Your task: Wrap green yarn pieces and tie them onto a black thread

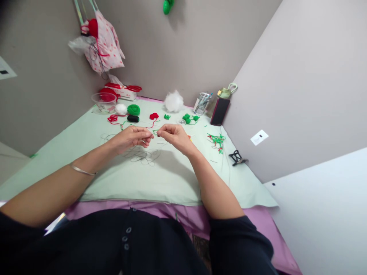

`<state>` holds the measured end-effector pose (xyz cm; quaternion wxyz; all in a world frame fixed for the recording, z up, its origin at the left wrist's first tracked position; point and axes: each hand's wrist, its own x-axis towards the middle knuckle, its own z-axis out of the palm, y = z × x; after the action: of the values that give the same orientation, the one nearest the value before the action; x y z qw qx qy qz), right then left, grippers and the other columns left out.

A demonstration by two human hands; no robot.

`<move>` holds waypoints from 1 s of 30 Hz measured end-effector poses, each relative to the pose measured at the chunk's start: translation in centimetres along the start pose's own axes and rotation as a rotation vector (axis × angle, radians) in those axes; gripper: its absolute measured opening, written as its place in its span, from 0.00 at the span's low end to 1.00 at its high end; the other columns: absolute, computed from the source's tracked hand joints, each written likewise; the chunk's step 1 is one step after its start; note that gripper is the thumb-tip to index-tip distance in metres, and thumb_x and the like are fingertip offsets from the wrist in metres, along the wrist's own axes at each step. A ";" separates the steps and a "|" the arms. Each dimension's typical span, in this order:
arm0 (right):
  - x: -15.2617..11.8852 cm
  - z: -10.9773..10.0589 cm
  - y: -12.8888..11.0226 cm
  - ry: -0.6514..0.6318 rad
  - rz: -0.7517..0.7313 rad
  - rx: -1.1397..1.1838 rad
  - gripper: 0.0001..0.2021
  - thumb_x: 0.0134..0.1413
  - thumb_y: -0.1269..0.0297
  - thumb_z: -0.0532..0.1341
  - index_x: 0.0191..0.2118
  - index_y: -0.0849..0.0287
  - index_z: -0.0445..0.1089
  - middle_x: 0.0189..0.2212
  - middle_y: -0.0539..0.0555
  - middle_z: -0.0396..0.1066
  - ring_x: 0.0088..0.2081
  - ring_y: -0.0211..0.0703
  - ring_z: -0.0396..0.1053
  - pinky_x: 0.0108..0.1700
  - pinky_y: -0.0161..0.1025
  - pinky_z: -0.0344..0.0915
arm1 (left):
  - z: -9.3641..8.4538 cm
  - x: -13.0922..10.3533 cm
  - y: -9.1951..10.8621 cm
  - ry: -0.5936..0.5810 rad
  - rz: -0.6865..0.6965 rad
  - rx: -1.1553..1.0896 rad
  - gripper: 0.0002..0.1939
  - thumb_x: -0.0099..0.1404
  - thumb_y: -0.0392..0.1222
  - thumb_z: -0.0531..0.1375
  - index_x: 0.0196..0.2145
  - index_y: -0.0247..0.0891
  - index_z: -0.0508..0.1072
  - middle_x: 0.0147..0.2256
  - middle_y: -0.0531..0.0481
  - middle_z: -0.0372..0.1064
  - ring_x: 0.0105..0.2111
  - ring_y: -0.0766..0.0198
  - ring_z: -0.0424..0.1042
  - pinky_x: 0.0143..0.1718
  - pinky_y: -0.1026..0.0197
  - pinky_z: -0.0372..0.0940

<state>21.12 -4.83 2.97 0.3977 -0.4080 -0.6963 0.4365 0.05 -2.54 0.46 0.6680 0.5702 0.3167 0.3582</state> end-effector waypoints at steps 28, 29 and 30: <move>0.0 -0.7 0.5 -0.213 0.067 0.103 0.19 0.59 0.48 0.60 0.34 0.63 0.72 0.17 0.44 0.57 0.21 0.30 0.49 0.25 0.33 0.46 | -2.3 0.2 1.9 0.239 0.163 -0.387 0.04 0.57 0.34 0.61 0.26 0.33 0.70 0.38 0.45 0.74 0.42 0.62 0.74 0.45 0.61 0.71; 0.1 -0.9 0.6 -0.205 0.072 0.119 0.17 0.57 0.50 0.62 0.33 0.62 0.72 0.17 0.44 0.56 0.21 0.30 0.48 0.25 0.33 0.45 | -2.8 0.2 2.4 0.264 0.180 -0.445 0.05 0.58 0.32 0.60 0.25 0.33 0.69 0.38 0.45 0.74 0.43 0.62 0.75 0.44 0.62 0.71; 0.1 -1.1 0.6 -0.194 0.074 0.136 0.16 0.57 0.51 0.63 0.33 0.62 0.71 0.16 0.43 0.55 0.20 0.30 0.47 0.25 0.33 0.45 | -3.5 0.1 2.9 0.290 0.201 -0.494 0.06 0.58 0.31 0.58 0.24 0.33 0.67 0.37 0.45 0.74 0.42 0.63 0.75 0.42 0.64 0.71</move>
<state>22.19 -4.23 2.78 0.3390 -0.3614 -0.6848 0.5344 -3.15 -0.33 2.77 0.6954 0.3618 0.2543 0.5664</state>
